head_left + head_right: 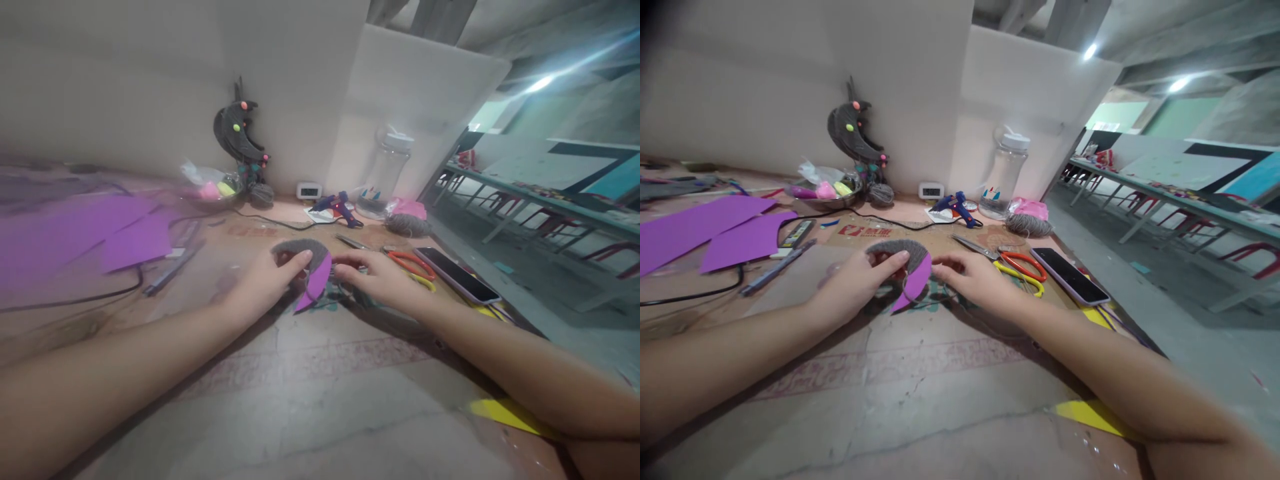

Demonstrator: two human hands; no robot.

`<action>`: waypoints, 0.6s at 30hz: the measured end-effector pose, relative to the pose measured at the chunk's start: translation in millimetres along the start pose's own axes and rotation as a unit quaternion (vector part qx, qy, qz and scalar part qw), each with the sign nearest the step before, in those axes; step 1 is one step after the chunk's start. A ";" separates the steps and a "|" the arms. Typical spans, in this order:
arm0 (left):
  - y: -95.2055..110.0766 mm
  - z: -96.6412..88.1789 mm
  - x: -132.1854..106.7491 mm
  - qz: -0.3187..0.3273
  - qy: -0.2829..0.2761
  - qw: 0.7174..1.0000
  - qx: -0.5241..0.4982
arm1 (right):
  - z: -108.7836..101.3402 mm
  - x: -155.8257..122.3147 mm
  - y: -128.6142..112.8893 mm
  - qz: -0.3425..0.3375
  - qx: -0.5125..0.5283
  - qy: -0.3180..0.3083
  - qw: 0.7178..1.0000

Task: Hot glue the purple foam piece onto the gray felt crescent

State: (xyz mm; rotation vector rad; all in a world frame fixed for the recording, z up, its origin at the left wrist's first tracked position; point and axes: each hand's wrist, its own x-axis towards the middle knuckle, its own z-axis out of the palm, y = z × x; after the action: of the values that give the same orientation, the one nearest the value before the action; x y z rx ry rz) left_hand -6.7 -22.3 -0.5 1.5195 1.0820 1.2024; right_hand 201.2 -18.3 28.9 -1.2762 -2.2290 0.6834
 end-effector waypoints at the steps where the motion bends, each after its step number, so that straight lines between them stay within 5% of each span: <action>1: -0.2 0.3 0.0 0.002 -0.007 1.000 -0.001 | 4.5 2.9 1.1 0.010 0.025 -0.012 1.000; 7: -2.9 -0.5 -1.6 -0.016 -0.024 0.999 -0.016 | 19.0 13.0 7.0 0.053 0.133 -0.045 0.989; 11: -2.2 -1.3 -2.8 -0.030 -0.020 0.999 0.001 | 9.2 16.8 8.8 0.030 0.104 -0.065 0.992; 14: -1.0 -1.3 -3.2 -0.054 -0.007 0.998 0.008 | -13.2 33.4 24.8 0.040 -0.010 0.002 0.999; 16: -1.6 -1.3 -2.8 -0.066 -0.004 0.998 0.011 | -32.4 52.4 44.3 0.077 -0.135 0.117 0.981; 18: -4.3 -1.3 -1.7 -0.064 0.000 0.998 0.011 | -49.8 74.8 66.1 0.099 -0.152 0.156 0.971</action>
State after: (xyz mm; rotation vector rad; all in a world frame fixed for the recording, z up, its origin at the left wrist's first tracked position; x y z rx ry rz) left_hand -8.7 -22.8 -4.8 1.4446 1.1785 1.1053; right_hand 240.8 85.7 37.0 -1.6456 -2.0141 0.1881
